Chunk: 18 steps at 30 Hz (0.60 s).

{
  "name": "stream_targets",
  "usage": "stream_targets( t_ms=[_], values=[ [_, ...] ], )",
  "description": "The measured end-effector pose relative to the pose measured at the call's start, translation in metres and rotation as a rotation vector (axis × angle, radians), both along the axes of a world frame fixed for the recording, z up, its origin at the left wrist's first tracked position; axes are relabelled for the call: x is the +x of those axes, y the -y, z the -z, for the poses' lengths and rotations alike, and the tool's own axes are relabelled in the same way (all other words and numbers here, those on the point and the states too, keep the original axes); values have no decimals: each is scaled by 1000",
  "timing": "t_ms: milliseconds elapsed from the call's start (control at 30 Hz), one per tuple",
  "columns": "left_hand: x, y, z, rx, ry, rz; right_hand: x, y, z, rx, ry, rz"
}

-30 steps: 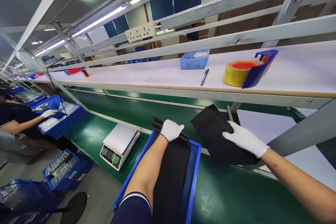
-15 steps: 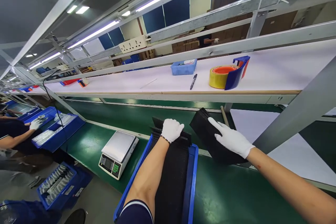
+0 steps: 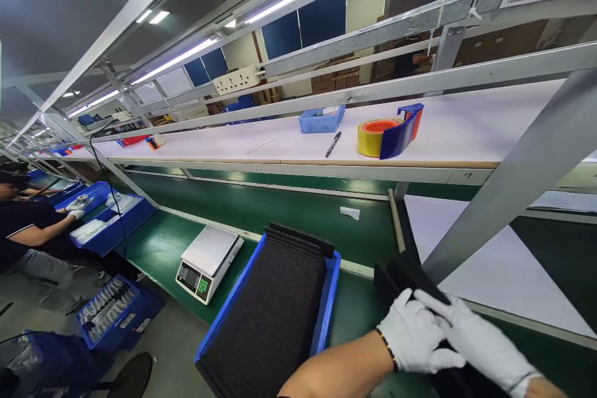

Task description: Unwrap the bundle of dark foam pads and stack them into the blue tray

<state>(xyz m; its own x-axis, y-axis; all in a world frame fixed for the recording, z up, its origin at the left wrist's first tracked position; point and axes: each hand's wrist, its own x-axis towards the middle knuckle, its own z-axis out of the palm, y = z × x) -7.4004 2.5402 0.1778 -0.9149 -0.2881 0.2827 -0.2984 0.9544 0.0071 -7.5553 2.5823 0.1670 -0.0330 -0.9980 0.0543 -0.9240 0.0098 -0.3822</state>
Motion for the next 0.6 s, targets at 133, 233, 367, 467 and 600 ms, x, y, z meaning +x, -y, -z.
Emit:
stream_targets(
  t_ms=[133,233,367,467,600],
  values=[
    [30,-30,53,121,-41,-72,19,-27,63,186,112,144],
    [63,-15,29,91,-29,-149,36,-29,69,275,112,254],
    [111,58,-56,-49,29,-664,51,-28,47,283,-75,165],
    [144,121,-101,41,383,-842,53,-32,40,285,-104,126],
    [167,179,-110,136,588,-828,44,-35,52,256,-101,133]
  ],
)
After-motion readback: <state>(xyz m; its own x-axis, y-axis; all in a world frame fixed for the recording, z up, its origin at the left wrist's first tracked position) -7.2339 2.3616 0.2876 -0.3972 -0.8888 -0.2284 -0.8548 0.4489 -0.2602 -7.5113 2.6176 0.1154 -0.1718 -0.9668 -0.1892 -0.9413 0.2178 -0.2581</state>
